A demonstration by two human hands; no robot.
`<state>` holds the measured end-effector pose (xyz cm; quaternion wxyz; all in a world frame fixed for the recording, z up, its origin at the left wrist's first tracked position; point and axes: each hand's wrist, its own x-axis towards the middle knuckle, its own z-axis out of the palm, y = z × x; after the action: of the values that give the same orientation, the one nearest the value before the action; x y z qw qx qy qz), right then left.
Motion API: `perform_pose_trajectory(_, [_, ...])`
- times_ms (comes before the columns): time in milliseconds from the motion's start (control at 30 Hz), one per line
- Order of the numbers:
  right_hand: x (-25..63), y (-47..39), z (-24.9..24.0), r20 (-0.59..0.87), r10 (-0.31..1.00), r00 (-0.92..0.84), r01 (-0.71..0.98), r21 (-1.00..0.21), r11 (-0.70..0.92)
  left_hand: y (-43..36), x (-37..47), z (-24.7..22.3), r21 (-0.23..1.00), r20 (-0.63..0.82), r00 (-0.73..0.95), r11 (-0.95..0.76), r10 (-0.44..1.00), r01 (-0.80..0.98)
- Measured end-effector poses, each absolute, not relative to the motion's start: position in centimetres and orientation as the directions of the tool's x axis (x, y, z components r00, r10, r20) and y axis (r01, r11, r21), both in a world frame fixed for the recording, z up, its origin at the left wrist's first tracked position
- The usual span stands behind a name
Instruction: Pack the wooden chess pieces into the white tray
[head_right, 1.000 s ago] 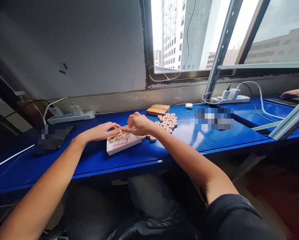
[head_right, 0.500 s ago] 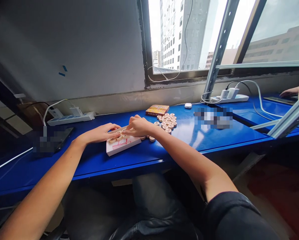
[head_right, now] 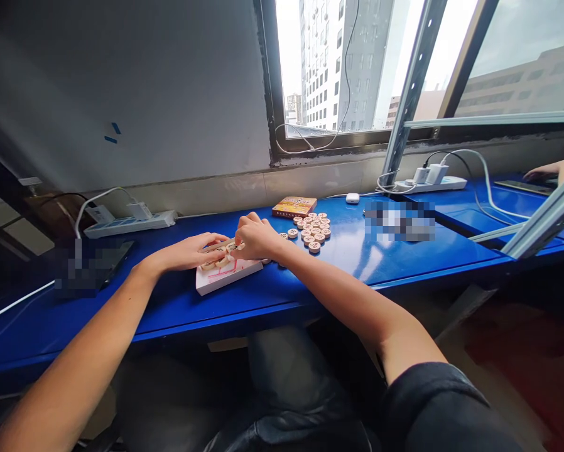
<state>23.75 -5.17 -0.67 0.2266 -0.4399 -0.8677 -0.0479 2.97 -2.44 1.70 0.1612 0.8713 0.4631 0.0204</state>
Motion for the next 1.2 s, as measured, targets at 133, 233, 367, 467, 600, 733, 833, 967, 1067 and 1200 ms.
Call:
perform_pose_trajectory(133, [23.7,-5.1,-0.8,0.45,0.736,-0.506,0.778,-0.131,0.614,-2.3,2.9,1.7,0.303,-0.102,0.572,-0.523,0.814,0.797])
perform_pose_trajectory(233, [23.8,-5.2,-0.8,0.453,0.729,-0.513,0.77,-0.133,0.624,-2.2,2.8,1.6,0.312,-0.093,0.574,-0.524,0.814,0.793])
perform_pose_trajectory(367, [24.0,-5.4,-0.7,0.438,0.75,-0.496,0.787,-0.138,0.601,-2.2,2.8,1.6,0.315,-0.094,0.563,-0.512,0.821,0.799])
perform_pose_trajectory(467, [23.9,-5.5,-0.7,0.414,0.773,-0.481,0.805,-0.139,0.576,-2.1,2.8,1.5,0.277,-0.078,0.557,-0.519,0.827,0.809])
perform_pose_trajectory(600, [24.0,-5.5,-0.6,0.429,0.771,-0.471,0.805,-0.149,0.574,-2.0,2.9,1.5,0.249,-0.077,0.547,-0.515,0.833,0.82])
perform_pose_trajectory(733, [25.2,-4.7,-0.3,0.484,0.764,-0.427,0.798,-0.196,0.57,-2.0,2.8,1.5,0.254,-0.076,0.55,-0.517,0.832,0.817])
perform_pose_trajectory(833, [26.5,-3.5,-0.2,0.491,0.807,-0.328,0.836,-0.246,0.49,-2.2,3.0,1.6,0.269,-0.069,0.55,-0.516,0.832,0.813])
perform_pose_trajectory(967, [29.3,-2.0,0.3,0.404,0.904,-0.141,0.922,-0.279,0.269,-2.7,3.3,1.9,0.295,-0.081,0.557,-0.514,0.826,0.805])
perform_pose_trajectory(1067, [33.0,-1.2,0.7,0.364,0.896,0.255,0.928,-0.354,-0.121,-2.8,3.4,1.9,0.298,-0.097,0.569,-0.521,0.817,0.8])
perform_pose_trajectory(1200, [39.3,-0.6,-0.1,0.311,0.63,0.712,0.693,-0.457,-0.557,-2.7,3.3,1.6,0.332,-0.111,0.569,-0.509,0.815,0.794])
